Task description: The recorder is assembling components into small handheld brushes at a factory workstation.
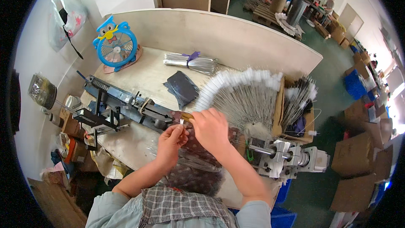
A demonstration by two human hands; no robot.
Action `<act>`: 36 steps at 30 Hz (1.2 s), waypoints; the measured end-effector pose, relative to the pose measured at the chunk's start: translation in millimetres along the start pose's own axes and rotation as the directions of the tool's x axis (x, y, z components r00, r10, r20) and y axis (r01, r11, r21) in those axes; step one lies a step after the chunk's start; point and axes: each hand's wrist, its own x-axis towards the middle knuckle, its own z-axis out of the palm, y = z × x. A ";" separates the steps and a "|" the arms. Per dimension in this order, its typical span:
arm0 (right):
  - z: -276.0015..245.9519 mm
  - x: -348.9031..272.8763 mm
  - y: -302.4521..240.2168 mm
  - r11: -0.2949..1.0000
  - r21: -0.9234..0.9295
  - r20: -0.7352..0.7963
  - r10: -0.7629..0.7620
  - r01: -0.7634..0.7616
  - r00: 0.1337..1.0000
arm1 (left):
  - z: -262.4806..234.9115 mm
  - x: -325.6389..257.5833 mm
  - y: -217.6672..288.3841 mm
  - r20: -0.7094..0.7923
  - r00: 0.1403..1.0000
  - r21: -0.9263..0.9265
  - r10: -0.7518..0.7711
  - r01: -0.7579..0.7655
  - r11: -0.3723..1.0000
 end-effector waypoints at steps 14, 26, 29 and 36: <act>10.7 1.8 -9.1 0.896 0.212 0.347 0.304 -0.390 0.887 | -13.6 6.0 10.1 0.130 0.982 0.053 -0.137 0.131 0.990; 14.9 -12.9 -24.7 0.999 -0.028 -0.074 0.044 -0.046 0.996 | 4.0 2.0 3.1 -0.035 0.997 -0.223 -0.062 0.052 0.974; 15.4 -16.6 -20.0 0.999 -0.013 -0.081 -0.030 0.029 0.996 | 5.0 1.8 -2.1 -0.031 0.999 -0.243 -0.011 0.004 0.970; 7.0 -24.1 -9.8 1.000 -0.008 -0.045 -0.006 0.005 0.999 | 9.2 -0.5 -1.6 -0.034 0.999 -0.243 0.019 -0.027 0.970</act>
